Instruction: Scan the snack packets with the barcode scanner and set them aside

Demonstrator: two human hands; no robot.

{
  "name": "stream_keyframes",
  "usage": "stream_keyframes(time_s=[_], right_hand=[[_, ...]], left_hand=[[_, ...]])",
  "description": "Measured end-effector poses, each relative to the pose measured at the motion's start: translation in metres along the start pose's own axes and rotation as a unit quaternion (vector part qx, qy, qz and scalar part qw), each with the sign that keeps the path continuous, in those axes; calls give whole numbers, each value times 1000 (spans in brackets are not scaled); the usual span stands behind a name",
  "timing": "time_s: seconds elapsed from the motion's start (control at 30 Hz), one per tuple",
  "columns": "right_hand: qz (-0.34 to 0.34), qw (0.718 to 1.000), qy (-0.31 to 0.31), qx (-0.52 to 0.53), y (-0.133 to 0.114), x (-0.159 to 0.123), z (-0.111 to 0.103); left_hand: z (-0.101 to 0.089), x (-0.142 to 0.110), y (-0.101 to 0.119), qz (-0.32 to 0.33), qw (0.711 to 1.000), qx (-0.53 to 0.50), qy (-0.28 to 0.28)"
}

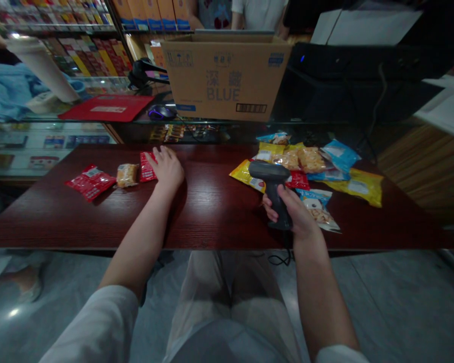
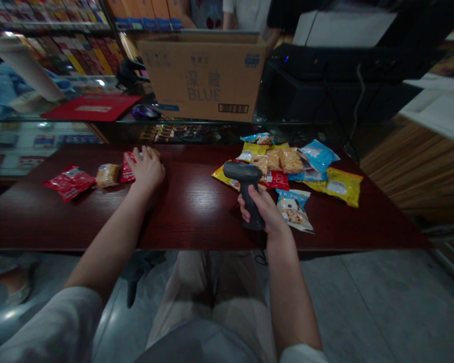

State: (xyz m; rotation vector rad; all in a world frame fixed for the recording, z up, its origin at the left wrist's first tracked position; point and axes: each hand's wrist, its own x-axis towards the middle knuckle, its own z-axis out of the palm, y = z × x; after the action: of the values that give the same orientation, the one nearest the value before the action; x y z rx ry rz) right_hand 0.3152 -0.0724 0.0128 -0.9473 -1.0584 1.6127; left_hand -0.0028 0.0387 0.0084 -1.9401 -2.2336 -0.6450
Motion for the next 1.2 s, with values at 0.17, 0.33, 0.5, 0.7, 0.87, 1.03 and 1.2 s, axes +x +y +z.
stream_keyframes(time_s=[0.17,0.33,0.5,0.7,0.87,1.03,1.2], right_hand=[[-4,1000,7,23,-1,2,-2],[-13,999,4,43,0,4,-7],[-9,999,6,50,-1,4,-7],[3,997,14,74,-1,4,-5],[-5,998,3,63,-1,5,-7],[7,996,4,90,0,5,-9],[5,995,-9,96,0,6,-9]], left_hand=[[3,-2,8,50,998,-46,0],[16,-5,16,89,990,-83,-64],[12,-1,0,-29,998,-52,-25],[6,-2,15,52,989,-133,-22],[20,-26,59,286,876,-339,-192],[32,-45,84,340,845,-326,-254],[22,-35,75,347,915,-113,-170]])
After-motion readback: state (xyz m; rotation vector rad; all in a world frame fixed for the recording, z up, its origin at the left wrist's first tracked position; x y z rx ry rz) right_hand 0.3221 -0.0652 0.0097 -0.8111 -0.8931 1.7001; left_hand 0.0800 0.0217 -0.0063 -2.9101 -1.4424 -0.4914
